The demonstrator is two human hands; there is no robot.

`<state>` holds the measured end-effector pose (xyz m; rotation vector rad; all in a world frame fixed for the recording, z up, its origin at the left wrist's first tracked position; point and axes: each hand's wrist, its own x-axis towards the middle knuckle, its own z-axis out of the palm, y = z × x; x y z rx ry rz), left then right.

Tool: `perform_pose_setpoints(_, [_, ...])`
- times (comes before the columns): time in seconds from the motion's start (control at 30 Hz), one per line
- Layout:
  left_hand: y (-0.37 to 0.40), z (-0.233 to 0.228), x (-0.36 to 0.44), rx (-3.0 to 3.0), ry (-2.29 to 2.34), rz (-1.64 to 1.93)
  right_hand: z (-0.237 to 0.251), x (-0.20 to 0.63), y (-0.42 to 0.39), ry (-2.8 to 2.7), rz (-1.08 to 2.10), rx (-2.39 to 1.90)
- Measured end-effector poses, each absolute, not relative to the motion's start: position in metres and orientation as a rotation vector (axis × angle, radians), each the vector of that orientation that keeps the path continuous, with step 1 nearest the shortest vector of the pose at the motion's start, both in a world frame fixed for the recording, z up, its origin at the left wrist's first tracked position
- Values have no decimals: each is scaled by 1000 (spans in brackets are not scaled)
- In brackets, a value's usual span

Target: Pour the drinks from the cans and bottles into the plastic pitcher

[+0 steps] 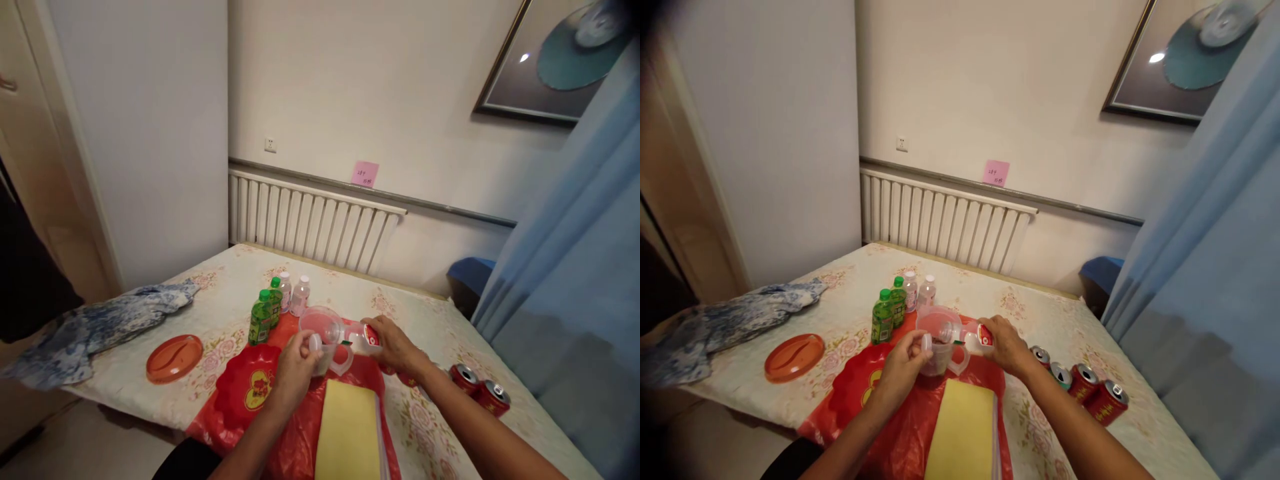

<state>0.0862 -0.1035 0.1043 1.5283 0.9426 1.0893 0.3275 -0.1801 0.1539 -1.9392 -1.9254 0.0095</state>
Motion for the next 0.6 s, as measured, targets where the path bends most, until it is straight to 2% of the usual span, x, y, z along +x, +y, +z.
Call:
perform_pose_setpoints(0.33, [-117,112,103,1730,777,973,141,316,-219,-1856,151,-1764])
perform_pose_setpoints(0.6, [-137,139,103,2037,790,904,139,320,-238,-1825,138,-1794])
